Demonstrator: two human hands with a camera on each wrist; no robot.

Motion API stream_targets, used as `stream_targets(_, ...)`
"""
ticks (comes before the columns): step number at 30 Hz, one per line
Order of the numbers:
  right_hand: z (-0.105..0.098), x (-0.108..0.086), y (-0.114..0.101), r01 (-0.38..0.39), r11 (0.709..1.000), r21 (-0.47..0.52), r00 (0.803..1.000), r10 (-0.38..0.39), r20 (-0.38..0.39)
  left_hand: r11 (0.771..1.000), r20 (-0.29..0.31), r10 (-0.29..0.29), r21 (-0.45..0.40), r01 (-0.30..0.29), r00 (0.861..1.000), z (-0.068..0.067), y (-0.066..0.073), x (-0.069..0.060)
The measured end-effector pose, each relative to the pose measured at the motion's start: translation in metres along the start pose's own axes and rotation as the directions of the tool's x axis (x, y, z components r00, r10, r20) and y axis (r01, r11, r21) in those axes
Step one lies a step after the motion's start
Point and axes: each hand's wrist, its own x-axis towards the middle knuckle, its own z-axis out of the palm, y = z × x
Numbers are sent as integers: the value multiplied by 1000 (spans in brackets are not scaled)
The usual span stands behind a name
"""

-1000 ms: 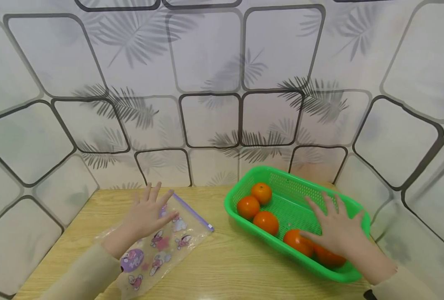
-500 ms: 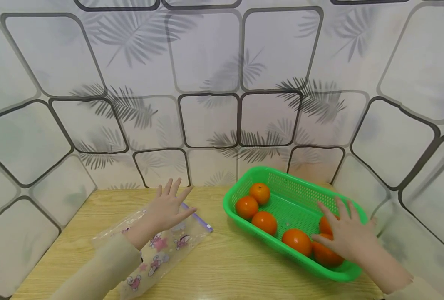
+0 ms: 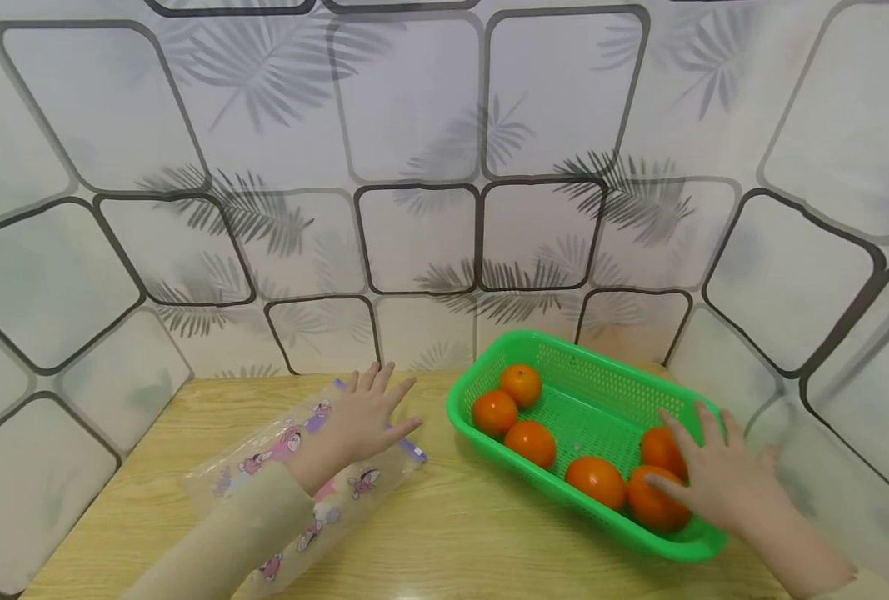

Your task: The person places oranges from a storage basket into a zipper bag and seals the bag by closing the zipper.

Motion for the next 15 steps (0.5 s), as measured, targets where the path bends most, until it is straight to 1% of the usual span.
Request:
stream_targets(2, 1, 0, 4, -3, 1000, 3, 1000, 3, 3, 1000, -16, 11, -8, -12, 1000, -1, 4, 1)
stream_targets(5, 1, -1, 9, -15, 1000, -1, 1000, 15, 9, 999, -18, 30, 18, -30, 999, -2, 10, 4)
stream_targets(8, 2, -2, 13, -35, 999, -4, 999, 35, 25, 998, -26, 53, 26, -52, 998, -2, 16, 8)
stream_targets(12, 4, -7, 17, -58, 998, 0, 997, 58, 51, 997, -7, 78, 15, -78, 997, 0, 24, 12)
stream_targets(15, 7, -11, 21, -68, 998, 9, 996, 68, 60, 994, 6, 102, 32, -102, 995, 1, 31, 15)
